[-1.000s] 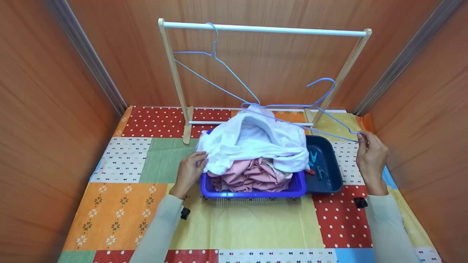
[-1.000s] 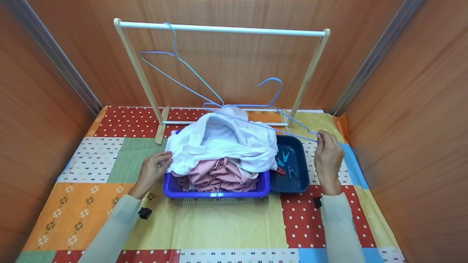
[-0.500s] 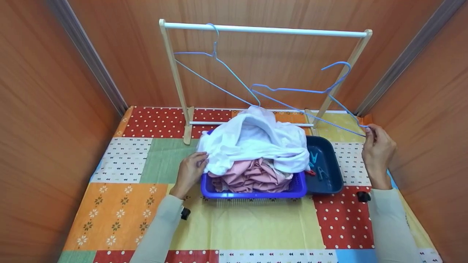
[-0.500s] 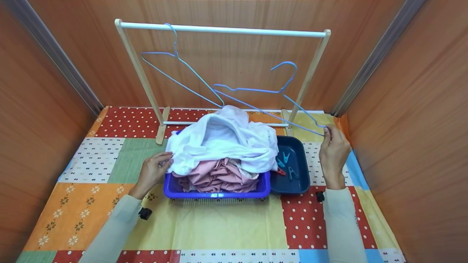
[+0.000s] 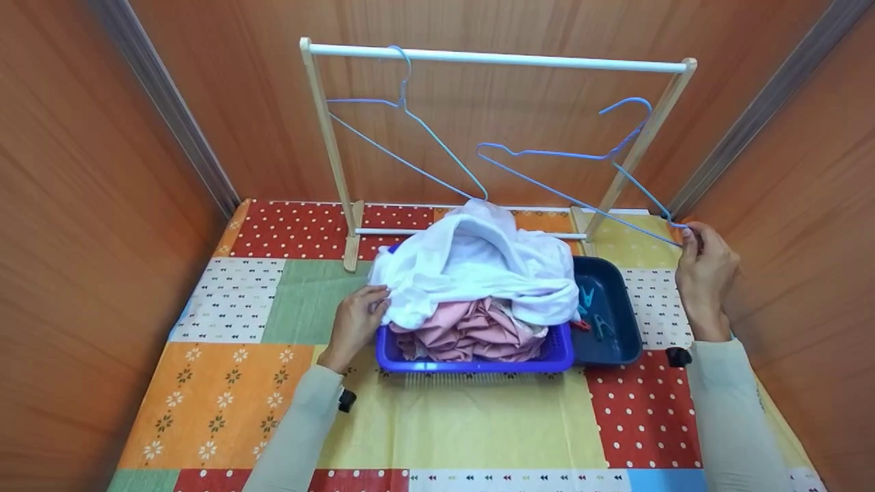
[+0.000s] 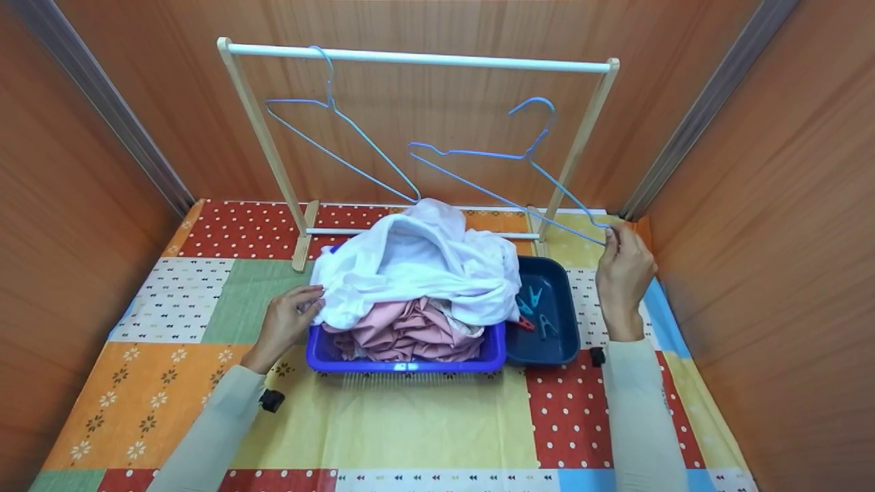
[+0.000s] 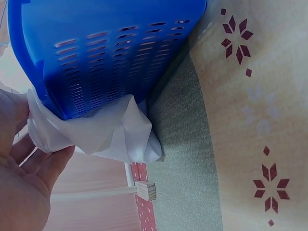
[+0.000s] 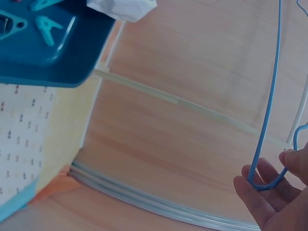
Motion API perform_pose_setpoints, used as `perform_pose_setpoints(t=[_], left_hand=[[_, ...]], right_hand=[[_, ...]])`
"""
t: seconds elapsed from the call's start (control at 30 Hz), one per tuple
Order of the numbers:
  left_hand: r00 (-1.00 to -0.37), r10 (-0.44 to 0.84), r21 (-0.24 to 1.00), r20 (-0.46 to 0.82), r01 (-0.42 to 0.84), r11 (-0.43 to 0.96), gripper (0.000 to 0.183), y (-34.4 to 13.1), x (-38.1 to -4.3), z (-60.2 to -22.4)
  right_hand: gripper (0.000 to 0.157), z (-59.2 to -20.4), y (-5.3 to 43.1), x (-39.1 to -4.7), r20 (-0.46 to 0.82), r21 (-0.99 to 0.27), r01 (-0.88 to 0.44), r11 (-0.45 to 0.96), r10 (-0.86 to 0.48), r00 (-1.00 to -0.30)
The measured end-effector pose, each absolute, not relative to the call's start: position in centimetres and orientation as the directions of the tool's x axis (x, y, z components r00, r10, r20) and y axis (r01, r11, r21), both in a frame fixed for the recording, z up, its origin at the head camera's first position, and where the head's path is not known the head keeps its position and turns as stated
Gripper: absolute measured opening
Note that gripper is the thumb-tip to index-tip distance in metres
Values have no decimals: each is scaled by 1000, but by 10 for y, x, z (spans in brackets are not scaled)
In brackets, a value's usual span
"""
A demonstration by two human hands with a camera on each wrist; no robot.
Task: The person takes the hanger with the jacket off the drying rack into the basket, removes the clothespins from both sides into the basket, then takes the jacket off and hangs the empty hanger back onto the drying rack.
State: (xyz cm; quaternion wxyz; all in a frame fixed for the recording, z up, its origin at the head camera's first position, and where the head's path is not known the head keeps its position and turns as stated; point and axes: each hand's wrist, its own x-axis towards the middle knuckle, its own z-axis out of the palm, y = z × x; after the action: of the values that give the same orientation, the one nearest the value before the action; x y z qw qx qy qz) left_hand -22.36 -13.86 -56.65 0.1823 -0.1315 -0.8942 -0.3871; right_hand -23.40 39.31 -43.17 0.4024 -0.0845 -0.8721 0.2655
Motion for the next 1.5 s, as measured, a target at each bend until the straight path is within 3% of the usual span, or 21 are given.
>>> perform_pose_setpoints(t=[0.67, 1.5], left_hand=[[-883, 99, 637, 460, 405, 656, 19, -139, -226, -566], [-914, 85, 670, 396, 351, 654, 21, -140, -223, -567]], right_hand=[[30, -417, 370, -272, 662, -532, -101, 841, 338, -669], [29, -377, 354, -313, 619, -544, -54, 837, 357, -699]])
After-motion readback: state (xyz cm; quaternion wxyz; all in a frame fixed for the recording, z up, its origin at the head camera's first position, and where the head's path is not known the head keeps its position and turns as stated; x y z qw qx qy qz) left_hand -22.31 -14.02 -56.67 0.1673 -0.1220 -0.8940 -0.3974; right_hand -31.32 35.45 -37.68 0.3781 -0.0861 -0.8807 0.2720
